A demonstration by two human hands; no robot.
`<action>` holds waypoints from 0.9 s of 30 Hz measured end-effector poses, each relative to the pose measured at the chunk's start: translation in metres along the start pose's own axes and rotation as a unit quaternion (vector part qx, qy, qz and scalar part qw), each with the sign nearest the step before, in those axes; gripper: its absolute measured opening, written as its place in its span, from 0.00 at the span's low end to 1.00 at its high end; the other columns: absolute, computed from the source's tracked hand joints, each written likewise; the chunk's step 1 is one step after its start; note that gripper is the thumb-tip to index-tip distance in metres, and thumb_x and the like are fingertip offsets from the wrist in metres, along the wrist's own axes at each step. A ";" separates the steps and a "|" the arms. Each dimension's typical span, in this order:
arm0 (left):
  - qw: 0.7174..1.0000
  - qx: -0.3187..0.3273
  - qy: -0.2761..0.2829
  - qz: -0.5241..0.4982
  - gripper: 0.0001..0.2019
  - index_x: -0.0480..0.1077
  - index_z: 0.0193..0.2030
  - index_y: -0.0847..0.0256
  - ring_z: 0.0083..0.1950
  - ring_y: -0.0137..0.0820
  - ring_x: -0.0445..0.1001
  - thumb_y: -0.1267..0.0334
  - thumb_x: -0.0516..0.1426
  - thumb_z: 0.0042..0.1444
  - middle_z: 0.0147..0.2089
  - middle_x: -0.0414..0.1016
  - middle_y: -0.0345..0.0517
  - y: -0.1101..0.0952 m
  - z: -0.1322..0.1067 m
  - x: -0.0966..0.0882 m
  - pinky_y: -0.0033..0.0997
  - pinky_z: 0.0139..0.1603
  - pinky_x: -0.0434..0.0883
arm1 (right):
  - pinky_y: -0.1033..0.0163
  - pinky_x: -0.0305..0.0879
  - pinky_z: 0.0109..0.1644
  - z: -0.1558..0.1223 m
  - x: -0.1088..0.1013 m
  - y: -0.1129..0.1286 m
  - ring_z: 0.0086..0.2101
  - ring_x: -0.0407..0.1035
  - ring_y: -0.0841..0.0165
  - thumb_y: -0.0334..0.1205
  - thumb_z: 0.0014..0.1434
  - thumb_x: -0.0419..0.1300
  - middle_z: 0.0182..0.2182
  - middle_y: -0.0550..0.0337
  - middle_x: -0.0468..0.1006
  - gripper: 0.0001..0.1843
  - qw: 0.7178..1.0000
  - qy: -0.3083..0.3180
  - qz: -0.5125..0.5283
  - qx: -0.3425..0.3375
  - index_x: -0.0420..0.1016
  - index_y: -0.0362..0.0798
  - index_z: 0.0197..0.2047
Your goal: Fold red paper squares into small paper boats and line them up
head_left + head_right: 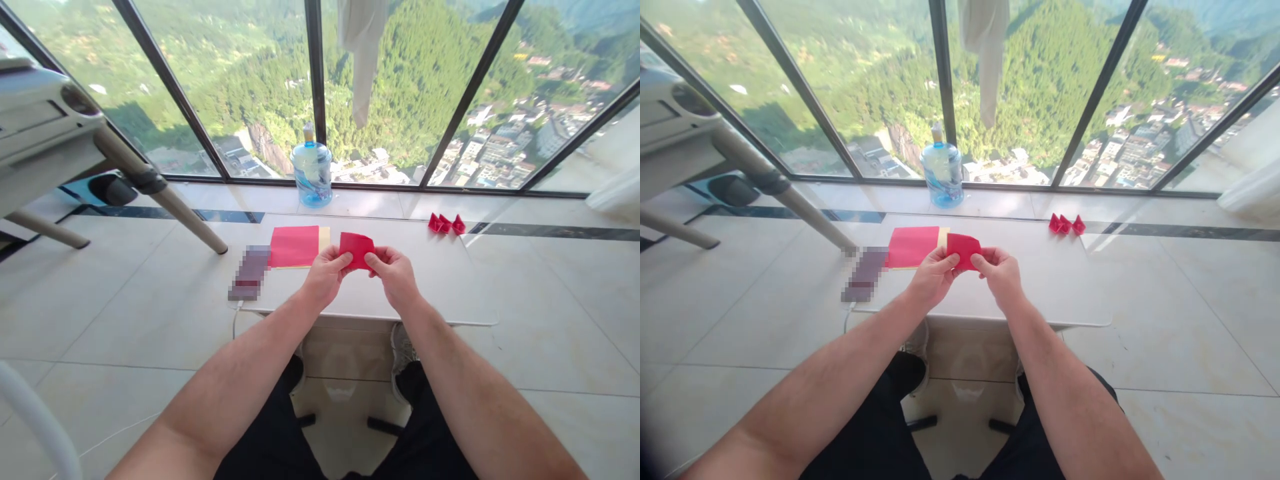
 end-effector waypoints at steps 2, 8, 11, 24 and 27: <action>1.000 0.001 -0.013 0.002 0.14 0.70 0.32 0.62 0.37 0.28 0.76 0.63 0.70 0.45 0.35 0.79 0.42 0.001 0.002 -0.002 0.30 0.41 0.72 | 0.64 0.66 0.29 -0.002 -0.001 0.005 0.28 0.69 0.71 0.48 0.46 0.73 0.30 0.61 0.78 0.19 0.998 -0.031 -0.012 -0.044 0.76 0.48 0.37; 1.000 0.022 -0.021 0.006 0.14 0.71 0.31 0.62 0.41 0.30 0.77 0.63 0.71 0.43 0.34 0.78 0.41 0.004 0.003 -0.003 0.35 0.51 0.72 | 0.60 0.72 0.37 -0.004 -0.001 0.011 0.32 0.73 0.67 0.45 0.47 0.72 0.29 0.61 0.78 0.15 0.995 -0.057 -0.011 -0.082 0.74 0.50 0.34; 0.999 0.025 -0.025 0.016 0.14 0.70 0.31 0.62 0.40 0.30 0.77 0.63 0.71 0.43 0.32 0.77 0.40 0.004 0.003 -0.003 0.35 0.51 0.72 | 0.59 0.73 0.37 -0.004 0.000 0.012 0.31 0.74 0.67 0.45 0.47 0.72 0.28 0.62 0.79 0.14 0.996 -0.051 0.017 -0.072 0.74 0.50 0.33; 0.999 0.016 -0.008 0.049 0.15 0.69 0.30 0.63 0.39 0.31 0.78 0.62 0.71 0.43 0.33 0.78 0.41 0.003 -0.001 0.002 0.37 0.49 0.74 | 0.63 0.69 0.35 0.000 -0.002 0.007 0.29 0.71 0.70 0.45 0.47 0.72 0.27 0.63 0.78 0.14 0.996 -0.043 0.072 -0.030 0.75 0.48 0.32; 0.998 0.014 0.004 0.058 0.15 0.71 0.30 0.63 0.38 0.29 0.77 0.61 0.72 0.43 0.33 0.78 0.41 0.004 -0.001 0.003 0.34 0.46 0.74 | 0.62 0.70 0.36 -0.001 0.000 0.008 0.30 0.72 0.69 0.44 0.44 0.73 0.28 0.64 0.78 0.18 0.993 -0.040 0.110 -0.030 0.73 0.49 0.35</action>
Point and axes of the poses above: each hand's wrist, its own z-axis towards the middle knuckle, its own x-axis out of the palm, y = z × x, the point moved 5 cm from there along z, towards the middle knuckle
